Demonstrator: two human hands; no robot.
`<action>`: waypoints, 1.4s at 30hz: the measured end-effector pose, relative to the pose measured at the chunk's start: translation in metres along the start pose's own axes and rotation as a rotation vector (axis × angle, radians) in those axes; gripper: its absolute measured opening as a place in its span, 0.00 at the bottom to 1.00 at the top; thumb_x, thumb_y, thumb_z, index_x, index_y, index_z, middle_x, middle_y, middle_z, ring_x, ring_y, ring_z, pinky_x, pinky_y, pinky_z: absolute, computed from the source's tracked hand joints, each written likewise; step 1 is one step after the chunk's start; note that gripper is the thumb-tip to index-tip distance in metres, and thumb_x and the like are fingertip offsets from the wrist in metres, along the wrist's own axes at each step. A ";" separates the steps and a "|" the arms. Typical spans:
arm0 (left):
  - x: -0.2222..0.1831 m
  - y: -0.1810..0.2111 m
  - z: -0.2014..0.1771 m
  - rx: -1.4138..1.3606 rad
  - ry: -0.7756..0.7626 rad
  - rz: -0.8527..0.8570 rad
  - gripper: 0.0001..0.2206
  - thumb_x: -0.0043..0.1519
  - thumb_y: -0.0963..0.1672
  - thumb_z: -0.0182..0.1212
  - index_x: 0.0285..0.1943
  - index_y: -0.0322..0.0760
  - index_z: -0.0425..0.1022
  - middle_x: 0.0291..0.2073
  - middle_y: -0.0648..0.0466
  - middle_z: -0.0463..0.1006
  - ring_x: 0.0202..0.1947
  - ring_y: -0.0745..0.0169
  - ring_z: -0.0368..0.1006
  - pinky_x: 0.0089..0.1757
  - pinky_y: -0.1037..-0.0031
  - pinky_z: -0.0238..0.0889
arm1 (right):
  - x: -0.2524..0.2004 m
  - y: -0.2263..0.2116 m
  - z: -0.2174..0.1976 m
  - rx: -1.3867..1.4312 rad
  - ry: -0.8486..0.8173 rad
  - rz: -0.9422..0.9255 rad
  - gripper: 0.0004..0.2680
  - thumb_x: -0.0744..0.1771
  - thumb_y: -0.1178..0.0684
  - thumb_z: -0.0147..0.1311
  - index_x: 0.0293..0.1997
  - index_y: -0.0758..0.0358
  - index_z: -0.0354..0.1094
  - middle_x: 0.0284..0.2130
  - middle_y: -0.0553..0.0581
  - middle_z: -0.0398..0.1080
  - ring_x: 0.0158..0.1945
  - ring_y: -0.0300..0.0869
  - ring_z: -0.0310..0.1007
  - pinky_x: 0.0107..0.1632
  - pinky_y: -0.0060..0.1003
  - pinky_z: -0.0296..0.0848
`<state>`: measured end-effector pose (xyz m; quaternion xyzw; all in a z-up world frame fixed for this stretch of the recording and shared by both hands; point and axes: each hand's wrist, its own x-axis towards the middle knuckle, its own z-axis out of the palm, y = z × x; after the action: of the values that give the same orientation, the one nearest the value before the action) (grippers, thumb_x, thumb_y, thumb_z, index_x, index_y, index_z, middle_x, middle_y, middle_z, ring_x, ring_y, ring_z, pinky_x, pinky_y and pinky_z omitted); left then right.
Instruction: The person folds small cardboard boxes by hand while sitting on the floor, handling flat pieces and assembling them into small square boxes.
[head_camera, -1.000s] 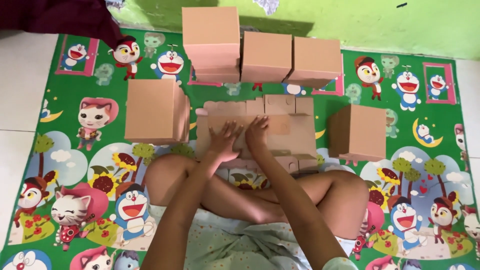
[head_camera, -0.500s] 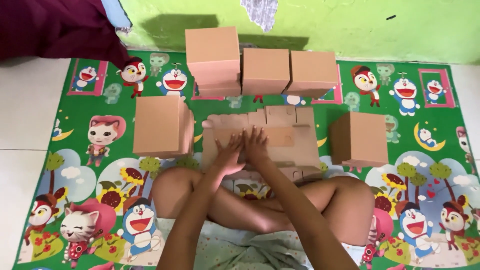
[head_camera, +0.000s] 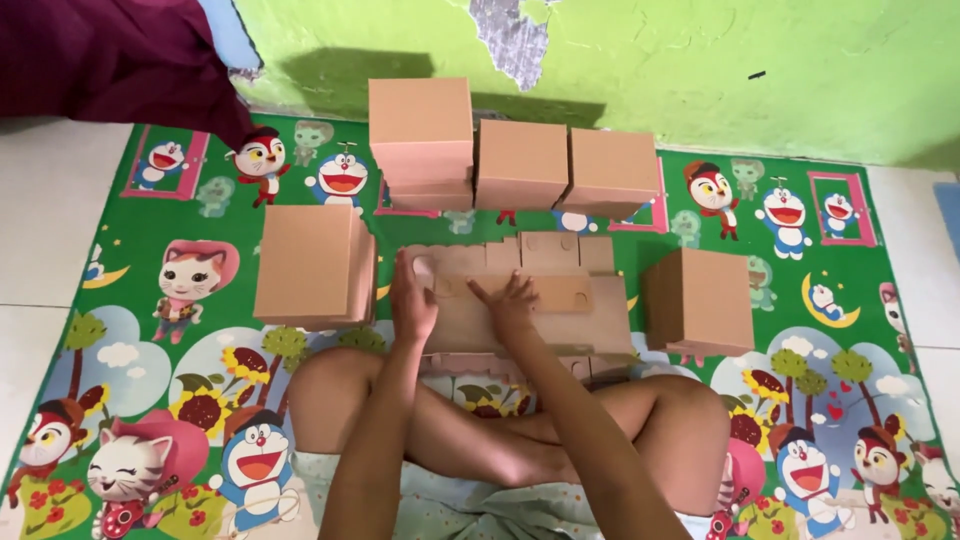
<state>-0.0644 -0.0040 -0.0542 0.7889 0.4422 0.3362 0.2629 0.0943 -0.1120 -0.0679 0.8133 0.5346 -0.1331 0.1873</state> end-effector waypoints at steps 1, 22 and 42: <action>0.003 -0.006 0.006 0.001 -0.003 -0.001 0.39 0.50 0.32 0.63 0.75 0.20 0.53 0.68 0.24 0.61 0.67 0.25 0.60 0.65 0.49 0.54 | 0.007 -0.002 0.005 0.002 -0.003 0.000 0.39 0.67 0.63 0.53 0.76 0.16 0.25 0.70 0.86 0.45 0.70 0.84 0.43 0.60 0.76 0.60; -0.043 -0.024 0.072 0.958 -0.709 -0.457 0.31 0.70 0.45 0.44 0.83 0.68 0.39 0.81 0.54 0.46 0.74 0.35 0.51 0.62 0.48 0.46 | 0.021 -0.055 -0.015 -0.083 -0.006 -0.093 0.31 0.72 0.56 0.37 0.74 0.16 0.17 0.70 0.83 0.49 0.69 0.82 0.49 0.64 0.73 0.55; -0.048 0.051 0.071 1.235 -1.069 -0.220 0.35 0.68 0.58 0.35 0.82 0.46 0.34 0.80 0.44 0.40 0.79 0.37 0.33 0.54 0.24 0.48 | 0.091 -0.074 0.013 -0.189 0.145 -0.342 0.19 0.72 0.32 0.26 0.75 0.21 0.38 0.38 0.59 0.79 0.43 0.59 0.81 0.42 0.75 0.73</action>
<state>-0.0026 -0.0781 -0.0772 0.7972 0.4374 -0.4160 -0.0121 0.0619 -0.0167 -0.1297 0.6970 0.6869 -0.0535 0.1985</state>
